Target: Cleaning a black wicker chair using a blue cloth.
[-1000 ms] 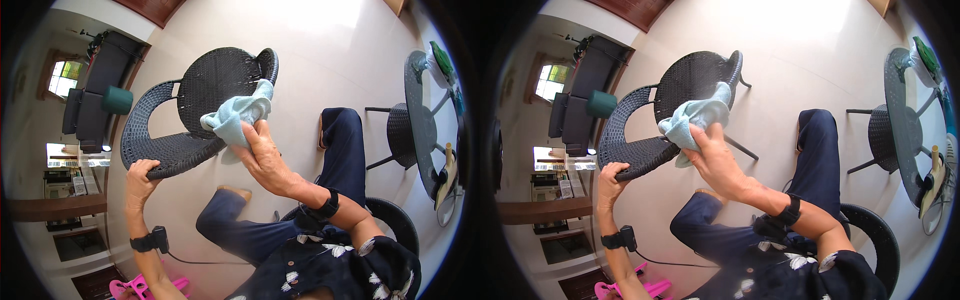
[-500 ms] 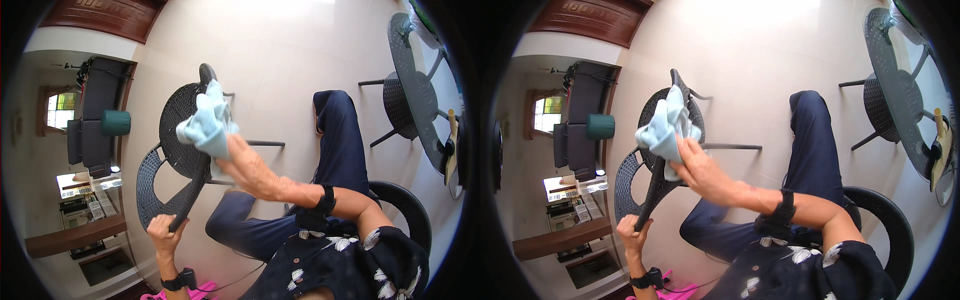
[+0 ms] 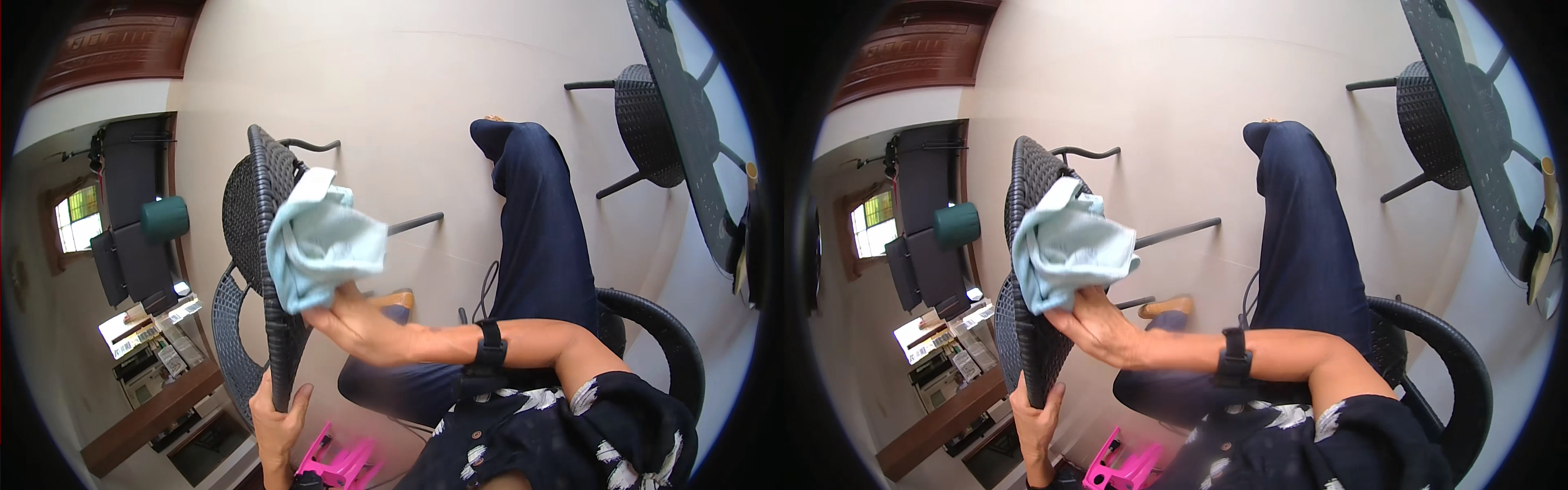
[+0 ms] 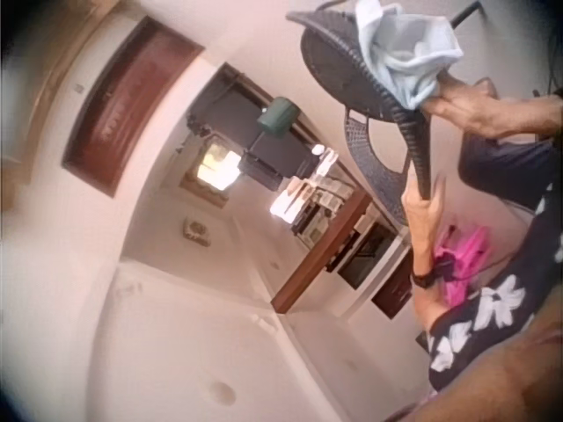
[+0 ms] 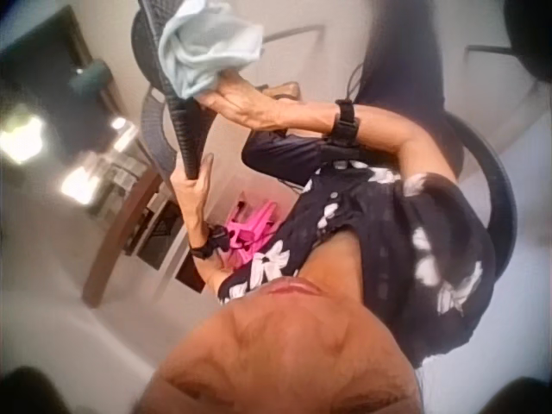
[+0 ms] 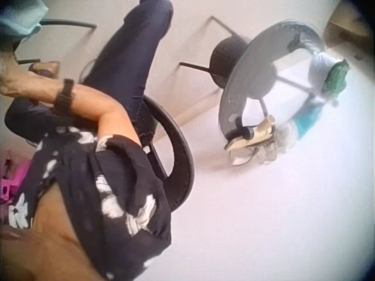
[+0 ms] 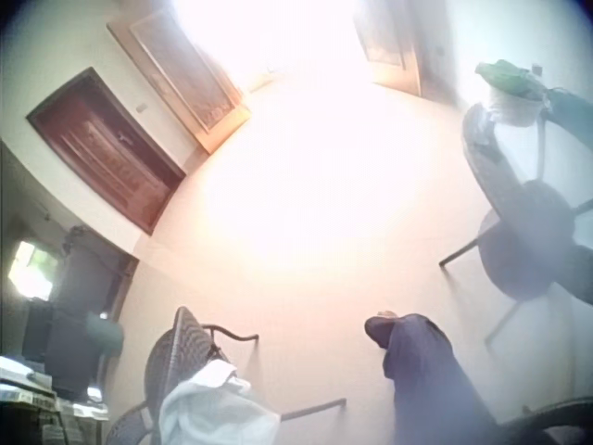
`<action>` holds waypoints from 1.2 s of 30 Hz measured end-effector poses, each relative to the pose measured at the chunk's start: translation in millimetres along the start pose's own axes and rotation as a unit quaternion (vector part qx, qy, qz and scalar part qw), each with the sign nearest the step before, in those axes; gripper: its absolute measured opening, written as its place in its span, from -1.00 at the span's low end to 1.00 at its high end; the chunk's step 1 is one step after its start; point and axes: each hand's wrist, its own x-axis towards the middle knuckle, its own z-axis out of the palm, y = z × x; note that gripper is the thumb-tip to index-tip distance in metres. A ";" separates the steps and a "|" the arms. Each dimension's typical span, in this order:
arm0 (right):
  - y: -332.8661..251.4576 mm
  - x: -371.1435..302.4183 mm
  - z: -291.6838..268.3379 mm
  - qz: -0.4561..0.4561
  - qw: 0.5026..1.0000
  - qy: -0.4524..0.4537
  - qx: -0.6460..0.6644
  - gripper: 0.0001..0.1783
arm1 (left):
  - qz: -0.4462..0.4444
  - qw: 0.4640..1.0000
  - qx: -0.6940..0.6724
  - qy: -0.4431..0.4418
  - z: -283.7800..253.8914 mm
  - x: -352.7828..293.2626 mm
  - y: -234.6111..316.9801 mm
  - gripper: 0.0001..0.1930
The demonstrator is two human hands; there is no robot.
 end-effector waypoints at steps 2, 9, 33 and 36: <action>10.5 40.7 -11.6 -0.011 0.999 0.050 0.004 -0.49 | 0.049 0.998 0.028 0.041 4.8 0.1 -5.0 -0.69; 82.4 177.5 -67.4 0.079 0.996 0.024 0.012 -0.25 | -0.002 0.999 0.053 -0.002 -3.9 -9.8 -7.2 -0.70; 169.5 11.1 -69.9 0.163 0.955 0.004 -0.249 -0.71 | 0.075 0.991 0.084 0.074 7.4 -1.9 -7.7 -0.74; 148.3 7.0 -65.0 0.231 0.935 -0.036 -0.268 -0.67 | 0.077 0.991 0.073 0.081 9.9 0.8 -5.0 -0.73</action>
